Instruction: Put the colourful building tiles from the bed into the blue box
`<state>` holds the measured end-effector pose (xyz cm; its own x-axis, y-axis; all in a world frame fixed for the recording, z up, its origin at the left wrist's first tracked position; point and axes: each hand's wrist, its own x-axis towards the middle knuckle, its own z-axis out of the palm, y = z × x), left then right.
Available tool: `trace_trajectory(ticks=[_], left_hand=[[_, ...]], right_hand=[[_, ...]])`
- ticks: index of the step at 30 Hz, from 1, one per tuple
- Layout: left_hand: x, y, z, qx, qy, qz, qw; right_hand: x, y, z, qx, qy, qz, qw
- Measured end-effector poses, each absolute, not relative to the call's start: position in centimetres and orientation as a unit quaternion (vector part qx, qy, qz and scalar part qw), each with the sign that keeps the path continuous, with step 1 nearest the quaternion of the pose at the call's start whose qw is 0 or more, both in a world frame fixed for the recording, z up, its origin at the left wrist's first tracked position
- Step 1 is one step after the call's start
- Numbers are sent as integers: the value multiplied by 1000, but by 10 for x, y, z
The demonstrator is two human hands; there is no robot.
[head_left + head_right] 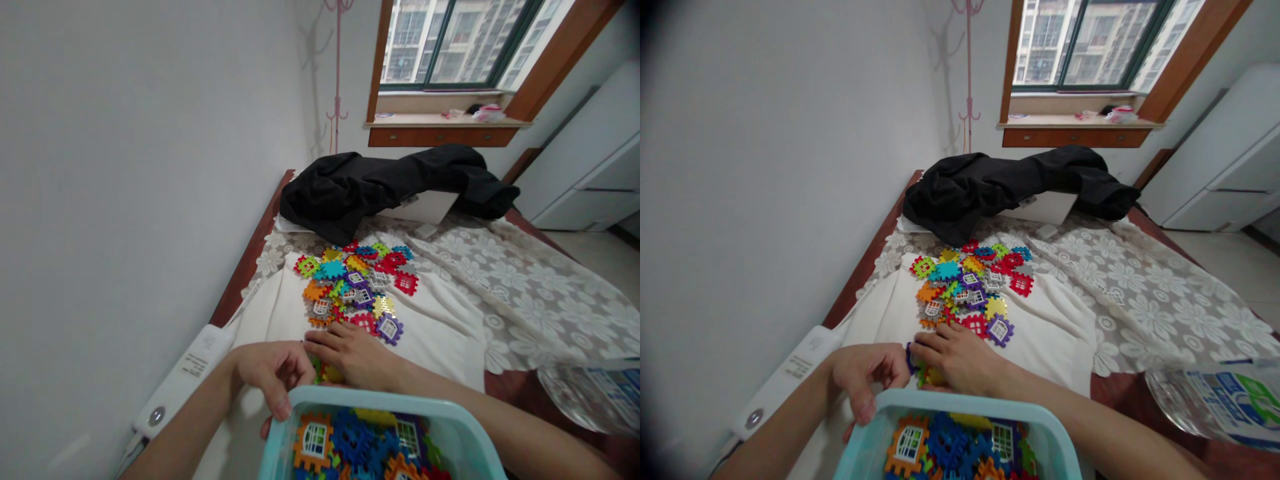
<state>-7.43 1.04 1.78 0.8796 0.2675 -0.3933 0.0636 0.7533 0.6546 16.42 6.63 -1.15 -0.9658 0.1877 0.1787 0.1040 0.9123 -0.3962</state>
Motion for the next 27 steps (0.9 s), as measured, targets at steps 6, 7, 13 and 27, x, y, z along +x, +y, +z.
trace_trajectory(ticks=[6,7,13,27], left_hand=[[-78,10,10,342,238,66,907],[-78,10,10,342,236,66,907],[-79,10,13,352,233,76,903],[-69,13,18,355,266,101,890]], right_hand=[[162,66,-20,-95,-964,217,118],[163,66,-21,-89,-962,225,125],[174,70,-17,-56,-930,324,164],[219,74,101,-116,-842,490,192]])
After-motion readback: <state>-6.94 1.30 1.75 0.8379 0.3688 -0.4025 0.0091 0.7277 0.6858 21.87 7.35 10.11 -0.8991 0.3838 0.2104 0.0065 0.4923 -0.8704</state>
